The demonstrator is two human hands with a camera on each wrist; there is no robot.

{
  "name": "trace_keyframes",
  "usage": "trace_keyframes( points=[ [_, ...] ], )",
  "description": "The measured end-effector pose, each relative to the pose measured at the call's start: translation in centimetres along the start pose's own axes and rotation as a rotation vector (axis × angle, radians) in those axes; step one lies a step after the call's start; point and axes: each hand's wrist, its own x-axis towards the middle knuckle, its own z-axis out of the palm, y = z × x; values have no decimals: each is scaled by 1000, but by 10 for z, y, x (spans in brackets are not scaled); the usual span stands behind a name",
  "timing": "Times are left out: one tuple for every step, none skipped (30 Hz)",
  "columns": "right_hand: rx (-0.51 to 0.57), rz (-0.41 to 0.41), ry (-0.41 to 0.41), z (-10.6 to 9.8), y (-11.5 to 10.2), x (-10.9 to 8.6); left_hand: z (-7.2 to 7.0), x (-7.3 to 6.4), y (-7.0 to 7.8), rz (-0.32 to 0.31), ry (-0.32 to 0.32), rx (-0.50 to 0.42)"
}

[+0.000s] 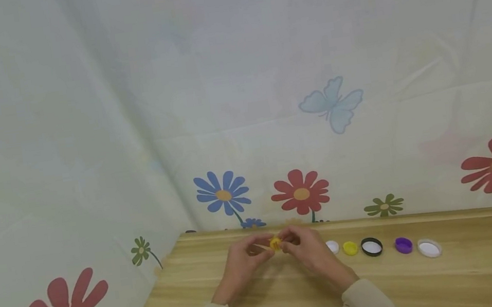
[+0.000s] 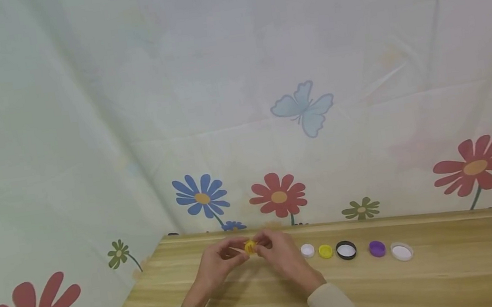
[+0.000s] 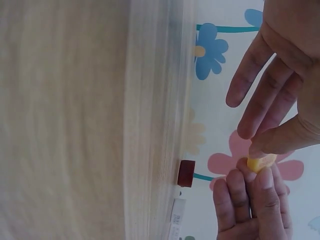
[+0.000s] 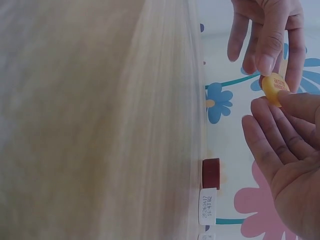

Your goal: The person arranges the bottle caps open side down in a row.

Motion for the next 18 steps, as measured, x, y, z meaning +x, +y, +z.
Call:
trace_keyframes(
  points=[
    [5, 1, 0, 0, 0, 0, 0, 0, 1, 5, -1, 1],
    [8, -1, 0, 0, 0, 0, 0, 0, 1, 9, -2, 3],
    [11, -3, 0, 0, 0, 1, 0, 0, 1, 15, -3, 3],
    [14, -9, -1, 0, 0, 1, 0, 0, 2, 18, -4, 3],
    [16, -12, -3, 0, 0, 1, 0, 0, 2, 19, -5, 6],
    [17, -14, -6, 0, 0, 1, -1, 0, 2, 20, -6, 10],
    [16, -16, -9, 0, 0, 1, -1, 0, 2, 18, -7, 16],
    [10, -17, -13, 0, 0, 1, -1, 0, 2, 14, -9, 23],
    [3, -19, -16, 0, 0, 0, -2, 0, 2, 10, -11, 29],
    [-3, -20, -21, 0, 0, 0, -2, -1, 2, 4, -15, 35],
    [-10, -17, -27, 1, 0, 0, -3, -1, 2, -1, -18, 42],
    [-18, -17, -34, 1, 1, 0, -4, -1, 2, -5, -22, 48],
    [-24, -19, -42, 1, 1, 0, -5, -1, 2, -9, -28, 52],
    [-31, -21, -50, 1, 1, 0, -6, -1, 2, -11, -34, 57],
    [-35, -24, -58, 2, 1, 0, -6, -2, 1, -15, -41, 60],
    [-35, -27, -66, 2, 2, 1, -7, -2, 1, -17, -47, 64],
    [-43, -27, -71, 3, 2, 0, -8, -2, 0, -17, -53, 69],
    [-47, -32, -77, 3, 2, 1, -9, -2, 0, -21, -61, 72]
  ],
)
